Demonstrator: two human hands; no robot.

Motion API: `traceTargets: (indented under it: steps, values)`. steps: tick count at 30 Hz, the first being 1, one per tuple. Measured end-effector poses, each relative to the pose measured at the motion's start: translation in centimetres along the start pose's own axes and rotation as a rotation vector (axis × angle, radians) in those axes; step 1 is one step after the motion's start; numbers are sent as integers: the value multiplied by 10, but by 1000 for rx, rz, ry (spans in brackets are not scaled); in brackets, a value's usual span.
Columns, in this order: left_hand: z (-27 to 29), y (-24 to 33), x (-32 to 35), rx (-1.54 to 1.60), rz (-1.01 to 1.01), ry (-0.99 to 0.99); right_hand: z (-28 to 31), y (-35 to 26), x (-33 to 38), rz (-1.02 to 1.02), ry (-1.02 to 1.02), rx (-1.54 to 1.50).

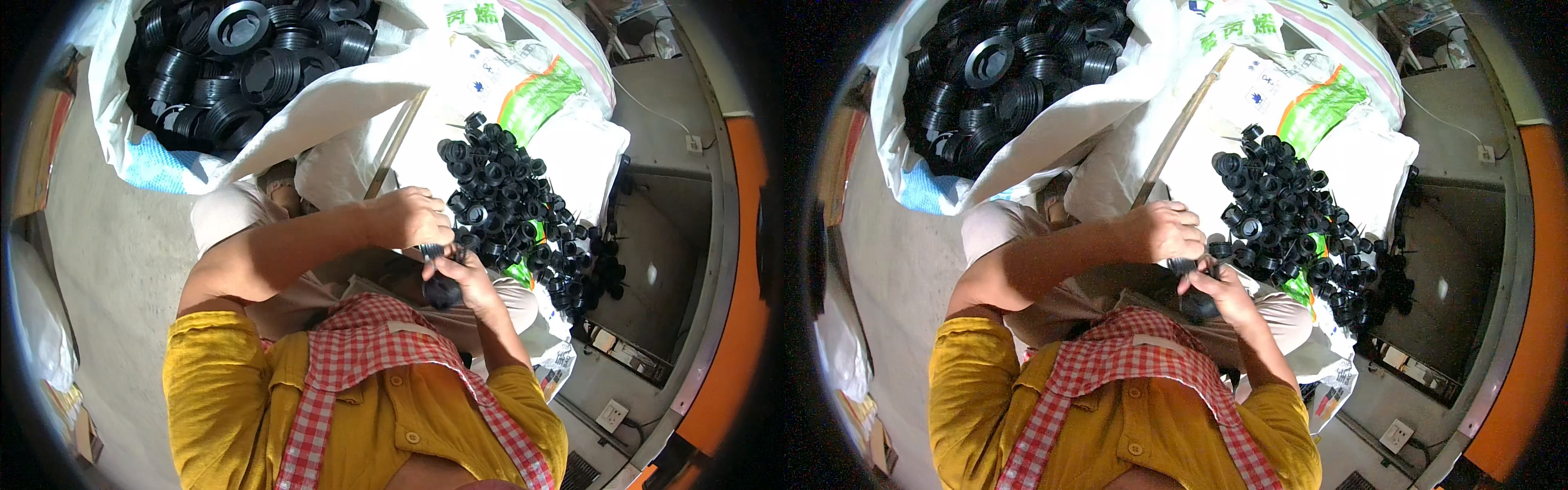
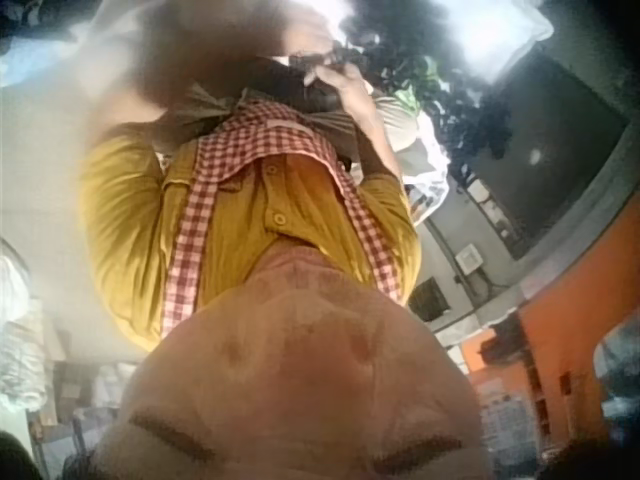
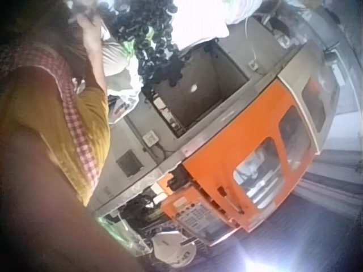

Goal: The person sits on the floor and repeatedly picks up black plastic caps and threaded bases, then screws them together by hand. The assembled units are placed on a white sack beside the person.

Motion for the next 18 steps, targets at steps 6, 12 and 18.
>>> traceTargets:
  steps: [6,12,18]
  values:
    - [19,27,-18,-88,-425,169,19,29,31,-302,-362,-644]
    - [66,-11,-16,359,180,752,39,56,68,167,-117,-230]
    - [-46,-3,6,1089,601,-3,6,30,-7,424,448,-638]
Point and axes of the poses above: each hand's wrist, its own x-axis away from the middle knuckle, its own z-axis out of the back of the hand, y = z × x, the point moved 1 cm from there along -x, towards the middle knuckle, and after that the axes turned 7 degrees about x, right-handed, at the moved point
